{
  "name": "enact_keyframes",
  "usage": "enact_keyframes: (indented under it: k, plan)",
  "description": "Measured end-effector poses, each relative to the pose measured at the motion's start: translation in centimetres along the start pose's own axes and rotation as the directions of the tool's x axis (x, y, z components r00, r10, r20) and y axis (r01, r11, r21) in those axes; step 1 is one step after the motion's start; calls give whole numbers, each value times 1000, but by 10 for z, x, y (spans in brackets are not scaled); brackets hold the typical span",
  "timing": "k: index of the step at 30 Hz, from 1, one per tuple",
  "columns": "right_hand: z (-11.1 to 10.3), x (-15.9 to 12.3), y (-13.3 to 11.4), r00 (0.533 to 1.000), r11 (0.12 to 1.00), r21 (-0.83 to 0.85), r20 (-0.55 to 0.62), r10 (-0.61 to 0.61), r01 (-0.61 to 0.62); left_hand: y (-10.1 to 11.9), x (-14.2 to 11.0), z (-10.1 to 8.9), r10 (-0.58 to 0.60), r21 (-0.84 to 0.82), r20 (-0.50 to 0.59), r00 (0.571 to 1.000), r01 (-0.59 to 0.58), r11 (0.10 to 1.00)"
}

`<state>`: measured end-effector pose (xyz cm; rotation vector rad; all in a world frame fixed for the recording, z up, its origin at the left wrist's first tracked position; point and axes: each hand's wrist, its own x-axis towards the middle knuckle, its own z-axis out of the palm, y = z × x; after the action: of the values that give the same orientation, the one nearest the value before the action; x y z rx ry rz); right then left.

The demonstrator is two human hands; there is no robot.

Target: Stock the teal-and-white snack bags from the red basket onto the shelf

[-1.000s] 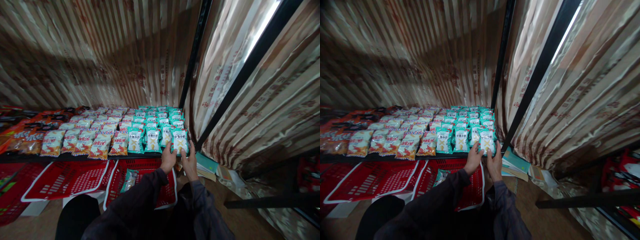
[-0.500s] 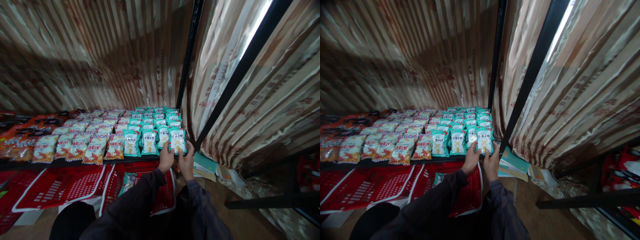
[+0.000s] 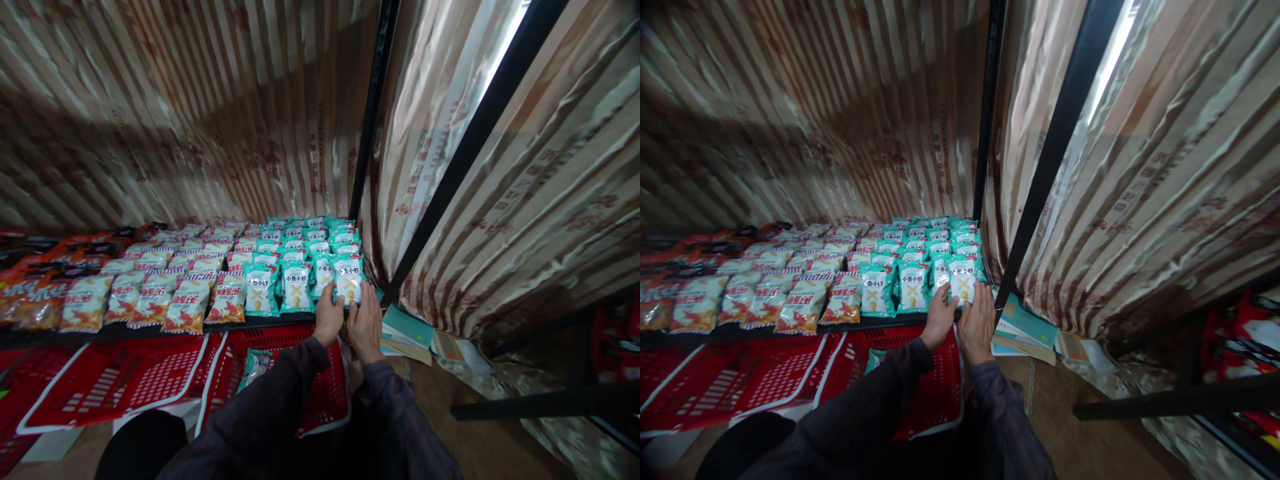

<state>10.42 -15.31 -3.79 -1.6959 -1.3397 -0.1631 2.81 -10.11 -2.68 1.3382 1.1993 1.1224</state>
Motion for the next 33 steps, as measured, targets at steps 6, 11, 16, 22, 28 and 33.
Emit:
enact_keyframes:
  k: [6, 11, 16, 22, 28, 33]
  plan:
    - [12, 1, 7, 998, 1000, 23, -63, -15, 17, 7, 2, 7, 15, 26, 31, 999, -15, 1000]
    - [25, 2, 19, 997, 998, 50, -69, -40, 44, 9, 6, 16, -8, 48, 58, 998, 5, 999]
    - [32, 3, 27, 997, 998, 50, -67, -29, 32, 7, 8, 22, 7, 61, 72, 997, -12, 998]
    - [33, 5, 28, 998, 999, 20, -44, -40, 41, 5, 12, 26, 28, 83, 65, 997, -33, 996]
    - [36, 4, 34, 998, 998, -31, -33, -49, 48, 19, 4, 23, -4, 234, 62, 998, -10, 972]
    - [37, 1, 39, 999, 997, -48, 0, -53, 53, 30, -10, 22, 27, 266, 74, 997, -46, 963]
